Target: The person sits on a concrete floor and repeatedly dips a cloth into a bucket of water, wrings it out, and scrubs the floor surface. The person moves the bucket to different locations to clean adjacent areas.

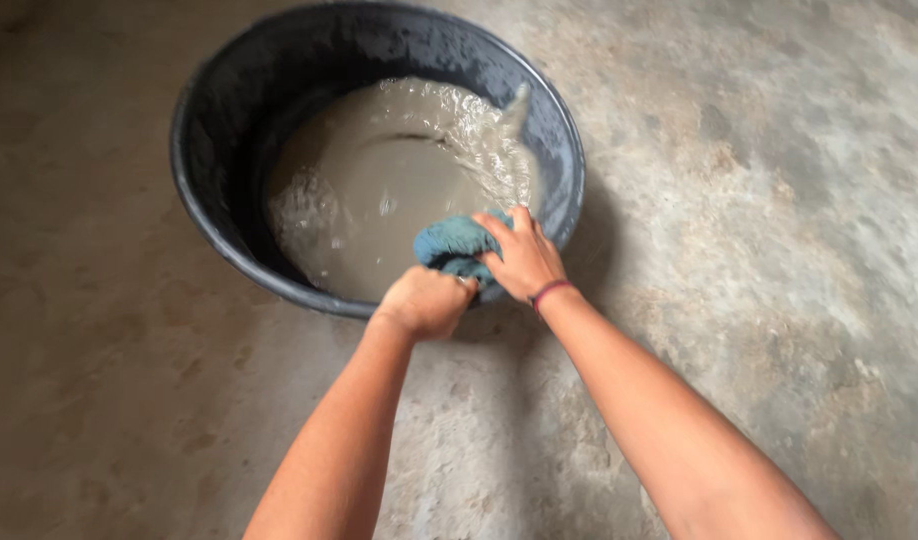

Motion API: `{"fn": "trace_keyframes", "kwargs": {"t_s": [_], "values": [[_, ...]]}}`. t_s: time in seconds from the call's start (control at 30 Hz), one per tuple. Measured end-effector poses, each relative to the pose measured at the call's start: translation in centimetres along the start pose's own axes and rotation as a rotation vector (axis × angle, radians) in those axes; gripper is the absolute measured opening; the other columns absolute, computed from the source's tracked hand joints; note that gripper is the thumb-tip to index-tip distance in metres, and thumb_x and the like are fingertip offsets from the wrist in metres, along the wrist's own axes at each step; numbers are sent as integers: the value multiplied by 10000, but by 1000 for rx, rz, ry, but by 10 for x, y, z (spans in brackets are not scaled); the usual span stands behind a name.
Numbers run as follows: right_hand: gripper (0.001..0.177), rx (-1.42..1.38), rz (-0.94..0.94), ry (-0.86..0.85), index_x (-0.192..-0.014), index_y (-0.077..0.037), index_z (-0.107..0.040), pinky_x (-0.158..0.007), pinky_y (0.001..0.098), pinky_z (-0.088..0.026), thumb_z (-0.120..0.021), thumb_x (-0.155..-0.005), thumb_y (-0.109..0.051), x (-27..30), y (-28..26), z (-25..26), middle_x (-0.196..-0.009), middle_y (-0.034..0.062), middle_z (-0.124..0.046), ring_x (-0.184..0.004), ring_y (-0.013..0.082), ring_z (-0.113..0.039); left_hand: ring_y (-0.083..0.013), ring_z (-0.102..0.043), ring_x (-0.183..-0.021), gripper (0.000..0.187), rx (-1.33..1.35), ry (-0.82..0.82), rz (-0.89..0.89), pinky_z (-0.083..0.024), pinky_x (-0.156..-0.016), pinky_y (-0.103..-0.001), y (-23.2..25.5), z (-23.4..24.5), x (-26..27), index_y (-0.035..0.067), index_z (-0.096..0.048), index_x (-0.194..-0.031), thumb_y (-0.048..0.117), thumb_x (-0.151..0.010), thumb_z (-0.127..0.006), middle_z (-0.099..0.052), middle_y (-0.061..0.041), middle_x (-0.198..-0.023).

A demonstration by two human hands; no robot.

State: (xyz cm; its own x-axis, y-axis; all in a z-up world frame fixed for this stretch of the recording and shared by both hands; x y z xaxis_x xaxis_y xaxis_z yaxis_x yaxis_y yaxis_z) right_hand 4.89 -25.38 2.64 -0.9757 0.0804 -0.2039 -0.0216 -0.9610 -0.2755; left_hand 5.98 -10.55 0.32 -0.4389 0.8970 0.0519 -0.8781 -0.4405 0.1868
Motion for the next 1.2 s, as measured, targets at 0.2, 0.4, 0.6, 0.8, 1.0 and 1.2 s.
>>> {"fn": "trace_keyframes", "kwargs": {"t_s": [0.2, 0.4, 0.6, 0.8, 1.0, 1.2], "values": [[568, -36, 71, 18, -1380, -342, -594, -949, 500, -504, -742, -834, -292, -36, 34, -6, -1374, 161, -513, -1242, 379, -566, -326, -751, -900, 249, 30, -75, 184, -582, -779, -476, -13, 6, -33, 145, -668, -1144, 162, -928, -545, -761, -138, -973], [598, -154, 208, 171, -1349, -347, -613, -883, 458, -572, -777, -779, -269, -53, 50, 1, -1302, 116, -571, -1180, 329, -641, -331, -726, -1009, 300, 71, -139, 381, -571, -877, -472, -15, 14, -53, 133, -686, -1123, 232, -846, -628, -749, -143, -1046], [574, -232, 330, 139, -1334, -390, -614, -879, 444, -584, -789, -790, -333, -93, 79, -9, -1292, 79, -591, -1168, 296, -658, -318, -709, -1089, 409, 87, -238, 613, -567, -924, -471, -14, 18, -88, 204, -649, -1257, 271, -854, -626, -737, -112, -1146], [578, -323, 454, 142, -1347, -412, -599, -932, 465, -569, -772, -796, -387, -125, 91, -26, -1319, 81, -573, -1211, 312, -635, -307, -706, -1139, 416, -9, -250, 879, -569, -974, -455, -15, 16, -105, 255, -699, -1265, 359, -868, -625, -750, -94, -1194], [547, -370, 374, 41, -1326, -423, -601, -989, 488, -526, -751, -804, -359, -134, 86, -47, -1358, 116, -544, -1192, 383, -616, -320, -725, -1174, 373, -43, -262, 1235, -565, -989, -469, -31, -18, -97, 147, -781, -1214, 204, -898, -589, -767, -135, -1245], [461, -295, 216, -125, -1318, -428, -633, -1050, 457, -510, -653, -901, -233, -137, 81, -56, -1382, 130, -529, -1242, 401, -585, -303, -667, -1242, 561, -146, -480, 1107, -543, -1025, -442, -48, -28, -105, 219, -610, -1407, 118, -856, -620, -693, -116, -1330]]}}
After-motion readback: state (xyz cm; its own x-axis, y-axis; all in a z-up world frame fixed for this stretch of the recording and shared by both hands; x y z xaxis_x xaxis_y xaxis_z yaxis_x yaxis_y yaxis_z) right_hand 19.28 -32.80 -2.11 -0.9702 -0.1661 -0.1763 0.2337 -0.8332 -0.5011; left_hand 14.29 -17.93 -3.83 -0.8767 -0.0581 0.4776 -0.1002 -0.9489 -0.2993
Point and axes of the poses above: each hand's wrist, its own x-axis away from the middle knuckle, its own z-axis out of the back of the hand, y = z × x, the point moved 5 cm from there along -x, towards the middle knuckle
